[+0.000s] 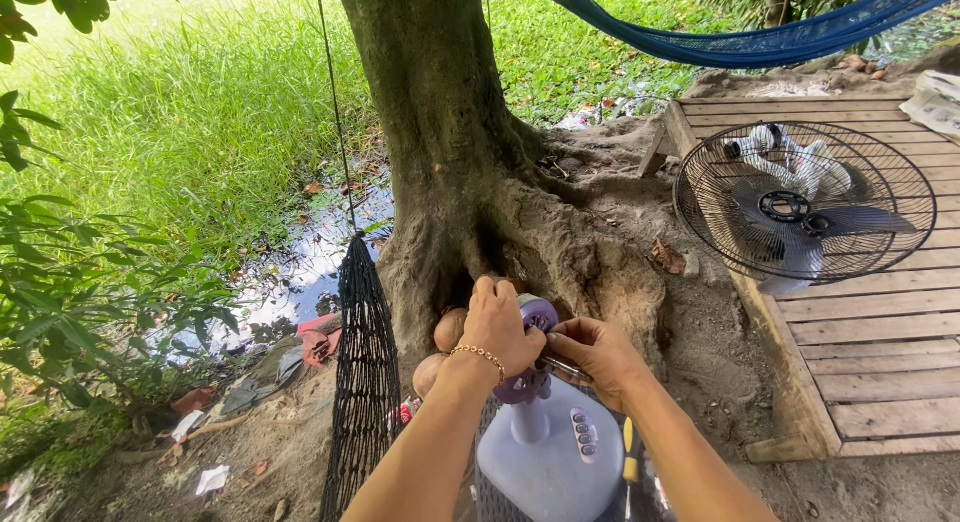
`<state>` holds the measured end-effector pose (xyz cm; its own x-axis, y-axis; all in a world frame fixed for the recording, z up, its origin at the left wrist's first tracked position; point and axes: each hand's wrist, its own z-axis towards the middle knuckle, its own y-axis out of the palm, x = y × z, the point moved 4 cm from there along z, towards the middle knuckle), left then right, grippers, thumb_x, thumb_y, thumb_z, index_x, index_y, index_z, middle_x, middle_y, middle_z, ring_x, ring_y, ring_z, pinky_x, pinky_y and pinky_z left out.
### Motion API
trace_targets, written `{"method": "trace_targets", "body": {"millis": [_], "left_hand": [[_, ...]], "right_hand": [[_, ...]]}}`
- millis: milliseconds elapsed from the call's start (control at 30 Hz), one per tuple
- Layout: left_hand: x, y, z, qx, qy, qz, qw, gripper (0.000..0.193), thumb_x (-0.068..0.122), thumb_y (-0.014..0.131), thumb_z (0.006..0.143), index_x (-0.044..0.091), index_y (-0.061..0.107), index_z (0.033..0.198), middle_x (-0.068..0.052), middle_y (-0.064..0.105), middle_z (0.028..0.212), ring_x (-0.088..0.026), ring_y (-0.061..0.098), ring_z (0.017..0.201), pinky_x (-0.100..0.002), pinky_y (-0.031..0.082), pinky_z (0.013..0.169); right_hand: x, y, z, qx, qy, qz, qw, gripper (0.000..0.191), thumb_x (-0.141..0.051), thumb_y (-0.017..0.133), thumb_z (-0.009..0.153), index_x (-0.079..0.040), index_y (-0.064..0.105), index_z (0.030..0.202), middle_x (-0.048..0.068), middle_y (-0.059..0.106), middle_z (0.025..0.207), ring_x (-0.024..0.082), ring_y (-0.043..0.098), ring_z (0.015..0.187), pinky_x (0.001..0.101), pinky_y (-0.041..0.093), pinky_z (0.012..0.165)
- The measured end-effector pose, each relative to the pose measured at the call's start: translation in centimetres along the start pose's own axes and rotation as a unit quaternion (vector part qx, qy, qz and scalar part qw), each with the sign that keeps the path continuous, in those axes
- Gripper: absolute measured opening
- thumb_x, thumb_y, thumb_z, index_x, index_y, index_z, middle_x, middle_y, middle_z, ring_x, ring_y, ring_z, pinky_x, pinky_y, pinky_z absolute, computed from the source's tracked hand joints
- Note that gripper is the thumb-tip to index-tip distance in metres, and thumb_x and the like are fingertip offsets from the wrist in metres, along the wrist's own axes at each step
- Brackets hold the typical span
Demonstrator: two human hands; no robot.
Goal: The person disassembles a purple electric fan by removing the rear cover and unscrewing the central nut with a screwdriver. They then clean the fan's internal components with a toothbrush and place the cleaned parts on a nearby wooden platform.
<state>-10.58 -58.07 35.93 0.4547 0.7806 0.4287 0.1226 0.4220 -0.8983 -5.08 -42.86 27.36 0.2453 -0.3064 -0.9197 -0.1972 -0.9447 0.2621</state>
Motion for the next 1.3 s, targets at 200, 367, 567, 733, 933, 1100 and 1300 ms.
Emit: {"method": "trace_targets", "body": {"millis": [200,367,567,733,933,1100,1300], "left_hand": [[-0.2,0.1,-0.3,0.0,0.003,0.006,1.0,0.062,0.025,0.073,0.076,-0.008,0.047,0.122,-0.025,0.044,0.128,-0.04,0.046,0.126,-0.042,0.041,0.11],[-0.5,0.6,-0.2,0.01,0.022,0.029,0.999,0.061,0.026,0.074,0.077,-0.008,0.048,0.121,-0.025,0.046,0.126,-0.04,0.046,0.125,-0.042,0.041,0.11],[-0.6,0.6,-0.3,0.017,0.005,0.008,1.0,0.064,0.024,0.074,0.075,-0.005,0.047,0.125,-0.026,0.043,0.128,-0.042,0.048,0.122,-0.045,0.044,0.106],[0.1,0.4,-0.2,0.015,-0.018,-0.006,1.0,0.063,0.023,0.075,0.075,-0.004,0.047,0.124,-0.025,0.042,0.129,-0.042,0.048,0.123,-0.046,0.045,0.105],[0.3,0.2,0.0,-0.016,-0.03,-0.002,0.999,0.061,0.022,0.074,0.076,-0.004,0.047,0.124,-0.025,0.042,0.129,-0.041,0.048,0.124,-0.045,0.045,0.107],[0.3,0.4,0.3,0.0,-0.011,0.009,1.0,0.062,0.023,0.074,0.077,-0.005,0.046,0.124,-0.025,0.042,0.129,-0.042,0.048,0.124,-0.044,0.043,0.107],[-0.1,0.8,0.6,-0.005,-0.019,0.001,1.0,0.061,0.023,0.074,0.076,-0.005,0.047,0.122,-0.026,0.042,0.131,-0.042,0.048,0.123,-0.045,0.044,0.106]], "right_hand": [[0.9,0.0,0.5,-0.025,0.012,0.02,0.999,0.025,-0.018,0.078,0.085,-0.003,0.069,0.103,0.005,0.07,0.089,0.015,0.064,0.074,0.0309,0.056,0.065],[1.7,-0.2,0.8,-0.007,0.017,0.028,0.999,0.025,-0.019,0.077,0.085,-0.005,0.067,0.103,0.003,0.07,0.091,0.014,0.065,0.078,0.0328,0.057,0.07],[1.5,-0.1,1.0,-0.027,-0.088,0.039,0.995,0.028,-0.012,0.08,0.082,-0.002,0.069,0.106,0.009,0.075,0.094,0.016,0.07,0.086,0.0328,0.059,0.079],[0.5,-0.7,0.6,-0.022,-0.125,-0.073,0.989,0.031,-0.014,0.081,0.082,0.003,0.076,0.107,0.011,0.078,0.099,0.016,0.071,0.087,0.0309,0.058,0.08],[0.1,-0.8,0.4,-0.013,-0.121,-0.112,0.986,0.032,-0.016,0.081,0.082,0.003,0.076,0.108,0.011,0.078,0.098,0.016,0.071,0.084,0.0308,0.059,0.079],[1.4,-0.7,1.0,-0.041,-0.056,0.044,0.997,0.032,-0.018,0.077,0.085,-0.001,0.069,0.111,0.008,0.074,0.094,0.017,0.069,0.082,0.0347,0.058,0.073],[2.2,-0.3,0.7,-0.034,-0.08,0.119,0.989,0.025,-0.016,0.075,0.088,-0.005,0.064,0.107,0.006,0.074,0.093,0.016,0.069,0.082,0.0342,0.059,0.073]]}}
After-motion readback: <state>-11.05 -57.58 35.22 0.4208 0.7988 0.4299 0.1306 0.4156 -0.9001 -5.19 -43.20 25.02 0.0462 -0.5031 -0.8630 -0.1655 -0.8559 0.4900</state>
